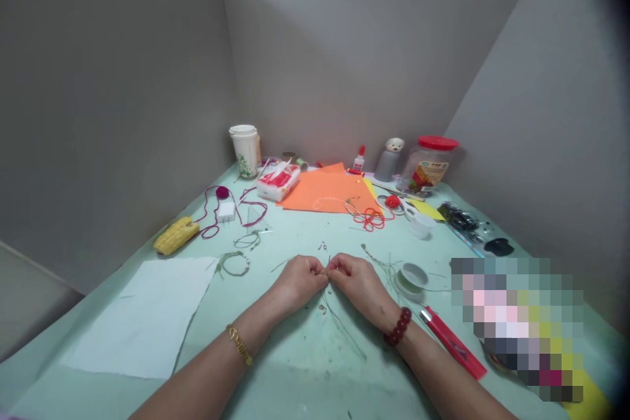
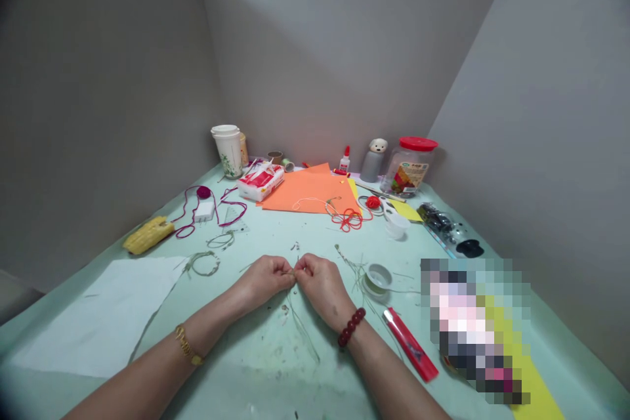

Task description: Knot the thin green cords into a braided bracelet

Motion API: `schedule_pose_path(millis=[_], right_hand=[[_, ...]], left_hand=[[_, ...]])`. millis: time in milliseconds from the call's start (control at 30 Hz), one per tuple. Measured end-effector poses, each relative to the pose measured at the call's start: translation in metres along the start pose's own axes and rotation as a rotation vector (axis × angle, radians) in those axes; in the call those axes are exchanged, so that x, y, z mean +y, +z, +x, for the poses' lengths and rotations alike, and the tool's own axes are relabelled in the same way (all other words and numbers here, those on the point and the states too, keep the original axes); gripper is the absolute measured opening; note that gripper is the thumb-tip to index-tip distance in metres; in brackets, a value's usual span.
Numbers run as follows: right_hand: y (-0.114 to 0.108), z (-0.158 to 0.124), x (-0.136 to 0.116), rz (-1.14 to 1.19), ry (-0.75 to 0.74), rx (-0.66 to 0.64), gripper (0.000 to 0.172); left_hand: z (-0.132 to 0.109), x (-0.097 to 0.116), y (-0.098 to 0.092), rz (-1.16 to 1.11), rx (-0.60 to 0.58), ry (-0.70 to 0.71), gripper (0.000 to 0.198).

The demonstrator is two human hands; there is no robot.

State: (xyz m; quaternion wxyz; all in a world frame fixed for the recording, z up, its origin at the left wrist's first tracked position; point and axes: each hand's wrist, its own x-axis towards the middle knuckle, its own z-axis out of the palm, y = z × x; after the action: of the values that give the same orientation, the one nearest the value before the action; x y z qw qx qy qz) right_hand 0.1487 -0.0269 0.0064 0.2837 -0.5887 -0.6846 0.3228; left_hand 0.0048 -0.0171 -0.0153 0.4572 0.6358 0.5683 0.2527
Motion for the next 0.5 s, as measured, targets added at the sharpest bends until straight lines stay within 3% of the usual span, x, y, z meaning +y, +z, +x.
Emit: schedule_pose_path(millis=[167,300,500], right_hand=[[-0.0002,-0.0001,0.0046,0.014,-0.003,0.004,0.013],[-0.0002,0.0003,0.0034,0.011,0.001,0.001,0.013],[0.0011,-0.0002,-0.0009,0.032,0.018,0.007,0.012]], left_hand=[[-0.0076,0.0069,-0.0059,0.103,0.077,0.052,0.014],[-0.0081,0.0069,-0.0065,0.095,0.063,0.097,0.012],[-0.0056,0.0062,-0.0031,-0.003,0.037,0.053,0.008]])
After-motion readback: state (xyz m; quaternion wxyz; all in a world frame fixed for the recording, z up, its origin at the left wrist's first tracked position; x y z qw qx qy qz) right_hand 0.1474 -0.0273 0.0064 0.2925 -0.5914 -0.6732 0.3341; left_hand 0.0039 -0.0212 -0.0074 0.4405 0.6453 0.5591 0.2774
